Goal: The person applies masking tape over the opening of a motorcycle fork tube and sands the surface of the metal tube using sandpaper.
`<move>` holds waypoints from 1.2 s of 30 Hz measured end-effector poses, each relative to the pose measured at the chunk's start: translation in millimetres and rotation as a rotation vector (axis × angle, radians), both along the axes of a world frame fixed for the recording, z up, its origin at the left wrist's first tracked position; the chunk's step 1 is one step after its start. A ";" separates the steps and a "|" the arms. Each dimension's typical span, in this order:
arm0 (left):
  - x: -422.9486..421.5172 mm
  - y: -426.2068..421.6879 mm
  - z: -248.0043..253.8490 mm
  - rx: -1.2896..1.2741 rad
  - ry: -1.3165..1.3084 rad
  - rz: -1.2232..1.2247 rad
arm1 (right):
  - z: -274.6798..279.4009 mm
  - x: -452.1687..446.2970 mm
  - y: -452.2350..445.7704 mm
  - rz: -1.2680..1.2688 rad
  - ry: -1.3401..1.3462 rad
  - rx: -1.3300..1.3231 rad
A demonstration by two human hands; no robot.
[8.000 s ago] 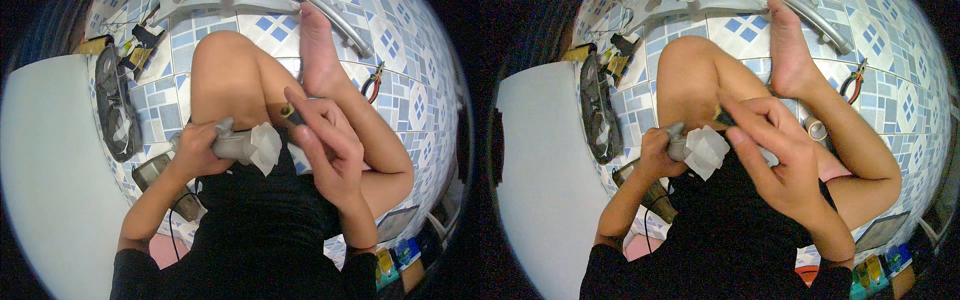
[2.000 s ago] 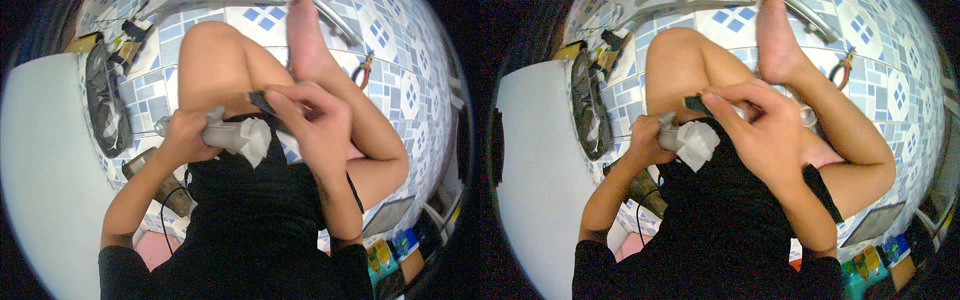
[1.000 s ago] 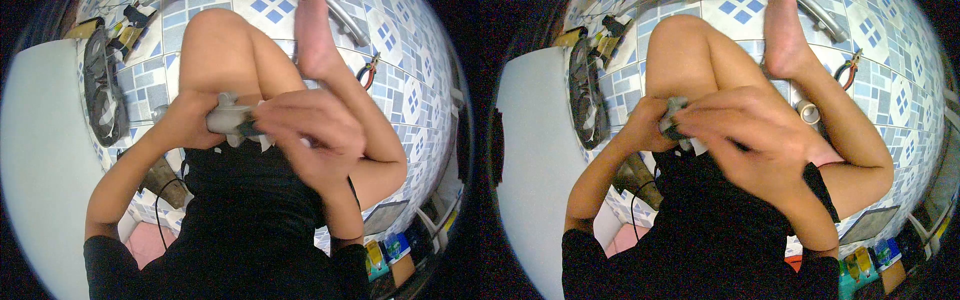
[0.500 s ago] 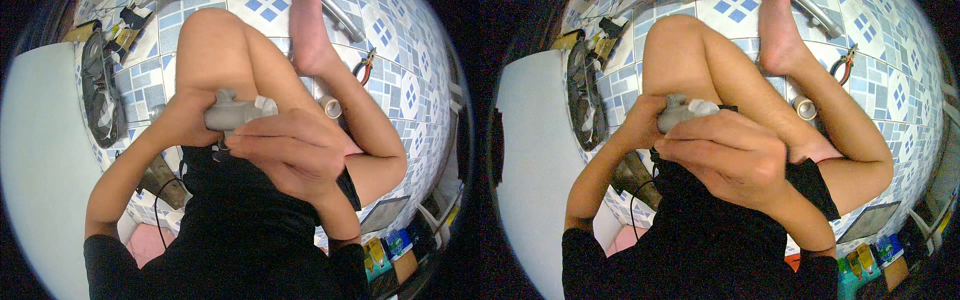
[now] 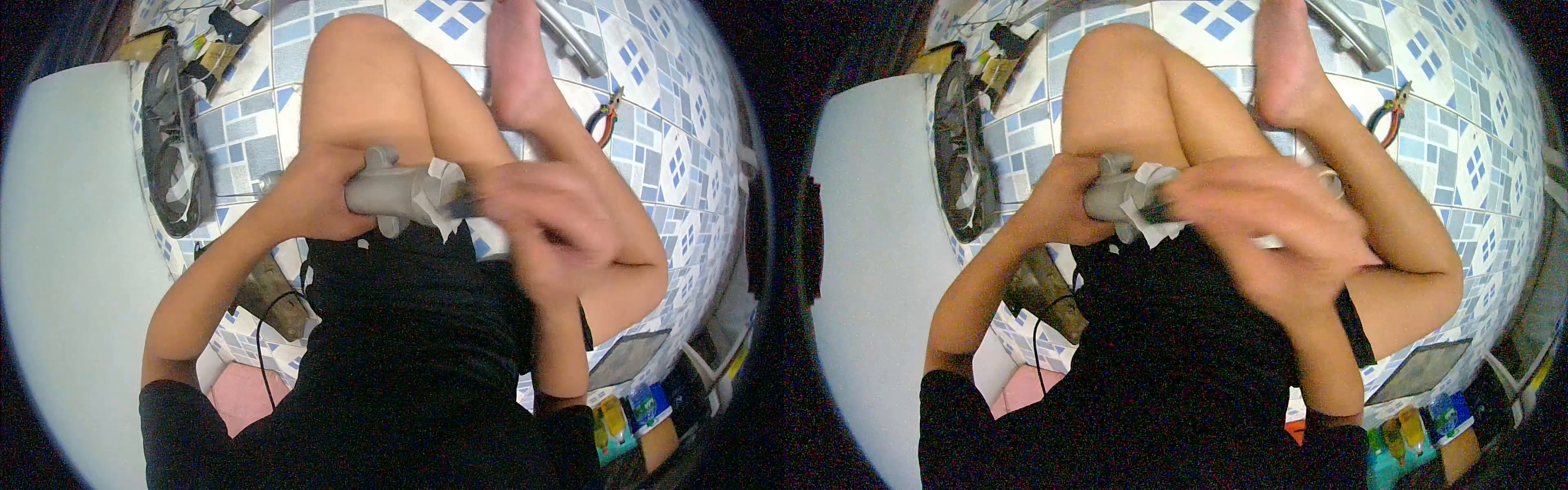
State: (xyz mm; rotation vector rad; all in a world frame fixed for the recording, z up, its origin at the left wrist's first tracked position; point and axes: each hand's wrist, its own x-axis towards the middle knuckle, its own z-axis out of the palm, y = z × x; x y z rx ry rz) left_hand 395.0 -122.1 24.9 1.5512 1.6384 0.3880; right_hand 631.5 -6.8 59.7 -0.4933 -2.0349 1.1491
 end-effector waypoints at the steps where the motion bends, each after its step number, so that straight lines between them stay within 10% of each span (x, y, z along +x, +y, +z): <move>1: -0.5 0.8 -4.1 0.010 0.043 -0.026 | -3.5 0.4 -5.7 0.064 -0.037 0.046; 5: 0.0 0.1 -6.5 0.003 0.000 0.027 | 5.0 9.7 2.0 0.228 0.001 0.236; 9: -1.7 -3.6 -8.2 0.007 0.015 0.028 | 0.5 21.3 6.6 -0.346 0.183 -0.048; 17: 43.4 -9.5 -0.1 0.270 0.279 0.307 | -6.8 10.0 -41.7 -0.296 0.136 -0.933; 36: 65.5 -12.8 -12.8 0.555 0.485 0.232 | -33.2 19.1 -62.1 -0.531 0.261 -0.968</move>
